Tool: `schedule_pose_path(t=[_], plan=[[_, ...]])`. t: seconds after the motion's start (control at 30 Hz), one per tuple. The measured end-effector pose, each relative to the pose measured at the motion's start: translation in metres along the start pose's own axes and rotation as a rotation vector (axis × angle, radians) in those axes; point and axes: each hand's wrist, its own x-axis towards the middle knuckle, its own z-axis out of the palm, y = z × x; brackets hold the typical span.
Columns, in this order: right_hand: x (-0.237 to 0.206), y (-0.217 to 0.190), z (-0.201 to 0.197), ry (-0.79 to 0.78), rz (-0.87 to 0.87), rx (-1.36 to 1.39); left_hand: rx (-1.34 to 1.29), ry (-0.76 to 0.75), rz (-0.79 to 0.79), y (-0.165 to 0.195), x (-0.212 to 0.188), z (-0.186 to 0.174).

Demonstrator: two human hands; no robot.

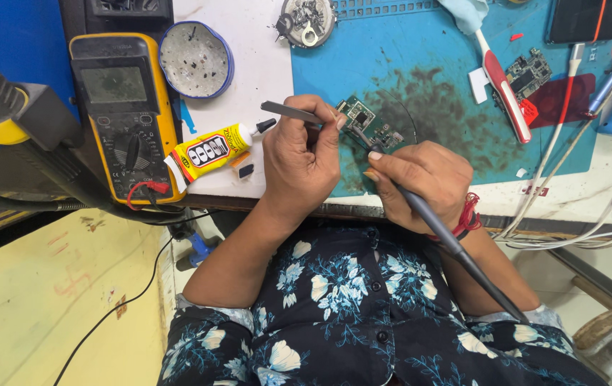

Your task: The person uses a soldering iron and tweezers to solder components on a small green circuit board. They repeatedly heat solder joints and wipe the board with a cloth. The board remains on the workbench throughout.

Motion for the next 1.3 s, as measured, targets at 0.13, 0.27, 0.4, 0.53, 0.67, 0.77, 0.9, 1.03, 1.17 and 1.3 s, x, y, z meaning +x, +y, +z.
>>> schedule_pose_path(t=[0.13, 0.27, 0.4, 0.53, 0.67, 0.77, 0.9, 1.03, 1.17, 1.3], plan=[[-0.0017, -0.0005, 0.0012, -0.011, 0.000, -0.030, 0.005, 0.004, 0.012, -0.0001, 0.0006, 0.0000], [-0.0021, 0.0001, 0.0017, 0.058, 0.017, -0.150, 0.019, -0.001, -0.012, 0.0009, 0.0004, -0.0006], [-0.0018, 0.0000, -0.0013, 0.086, 0.076, -0.048, 0.011, -0.001, -0.001, 0.0009, 0.0009, -0.0010], [0.0000, -0.0005, -0.0015, 0.071, 0.092, 0.016, 0.016, 0.005, 0.004, 0.0002, 0.0005, 0.0003], [0.0020, -0.0012, 0.0000, 0.071, 0.092, 0.018, 0.027, 0.011, -0.009, -0.0007, 0.0003, 0.0002], [0.0034, -0.0011, 0.0002, 0.064, 0.091, 0.025, 0.022, 0.016, -0.011, -0.0010, 0.0002, 0.0004], [0.0039, -0.0009, 0.0002, 0.057, 0.094, 0.045, 0.014, 0.023, -0.013, -0.0010, 0.0000, 0.0011], [0.0037, -0.0007, 0.0003, 0.059, 0.103, 0.062, 0.016, 0.022, -0.012, -0.0008, -0.0002, 0.0013], [0.0038, -0.0007, 0.0007, 0.066, 0.096, 0.049, 0.031, 0.021, -0.011, -0.0006, 0.0001, 0.0007], [0.0043, -0.0010, 0.0005, 0.061, 0.102, 0.049, 0.026, 0.015, -0.012, -0.0002, 0.0006, 0.0002]])
